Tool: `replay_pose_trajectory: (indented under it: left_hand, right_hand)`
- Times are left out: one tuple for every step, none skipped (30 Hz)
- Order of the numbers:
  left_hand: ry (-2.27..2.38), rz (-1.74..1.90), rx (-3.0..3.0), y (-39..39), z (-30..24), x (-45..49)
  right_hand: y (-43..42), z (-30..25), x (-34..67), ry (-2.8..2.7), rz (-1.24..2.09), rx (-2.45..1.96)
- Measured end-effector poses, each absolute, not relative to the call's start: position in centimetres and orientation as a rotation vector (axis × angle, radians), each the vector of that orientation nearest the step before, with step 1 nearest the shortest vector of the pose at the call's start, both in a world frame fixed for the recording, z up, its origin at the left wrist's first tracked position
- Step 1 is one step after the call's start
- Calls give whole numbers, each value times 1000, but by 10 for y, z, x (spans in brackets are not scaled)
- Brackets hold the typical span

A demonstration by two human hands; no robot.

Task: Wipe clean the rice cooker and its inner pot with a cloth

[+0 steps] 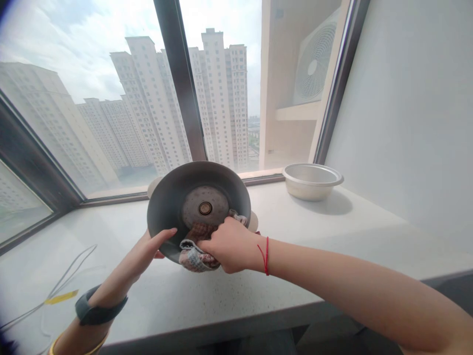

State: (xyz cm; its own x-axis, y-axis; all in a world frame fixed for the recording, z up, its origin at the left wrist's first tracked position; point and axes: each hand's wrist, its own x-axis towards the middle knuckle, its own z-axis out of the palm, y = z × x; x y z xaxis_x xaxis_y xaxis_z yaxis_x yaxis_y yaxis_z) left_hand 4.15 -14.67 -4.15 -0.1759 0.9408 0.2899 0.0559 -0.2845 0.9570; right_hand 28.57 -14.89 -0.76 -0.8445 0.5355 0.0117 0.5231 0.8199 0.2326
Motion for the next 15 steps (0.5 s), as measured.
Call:
replay_pose_trajectory:
  left_hand:
    - [1219,1506,1341,-146,-42,39]
    - [1207,1484,1338,-145,-41,36]
    - [1167,1497,1309,-144,-40,34]
    - [1116,1525,1251,-142,-38,32]
    - [1074,1541,1176,-140,-35,30]
    - [1047,1545,1097,-138,-32,28]
    - [1025,1539,1036,-136,-29,26]
    - [1001,1531,1009,-135,-25,24]
    - [970,1529,1019,-134,-22,23]
    - [936,1537,1055,-133,-18,23]
    - [907,1551,1103,-132,-14,24]
    - [888,1560,1150,-131,-10,26]
    - [882,1557,1185,-130,-6,29]
    - [885,1545,1200,-129,-3,33]
    - [893,1533,1193,-128,0,39]
  right_hand:
    - [-149,-8,284,2949,361,844]
    - [-148,-8,283,2949,367,825]
    - [-147,-8,282,2947,375,800]
    - [-145,-7,282,2944,387,768]
    - [-142,-6,283,2943,404,733]
    - [-139,-5,284,2945,423,696]
    - [-136,-4,286,2948,442,668]
    - [-134,-4,288,2952,461,648]
    - [-131,-4,291,2957,478,636]
    - [-128,-4,295,2962,495,628]
    - [-126,-5,298,2965,514,623]
    - [-124,-6,302,2968,535,620]
    - [-123,-8,306,2973,556,618]
    - [-122,-9,310,2978,578,622]
    - [-122,-11,313,2981,599,635]
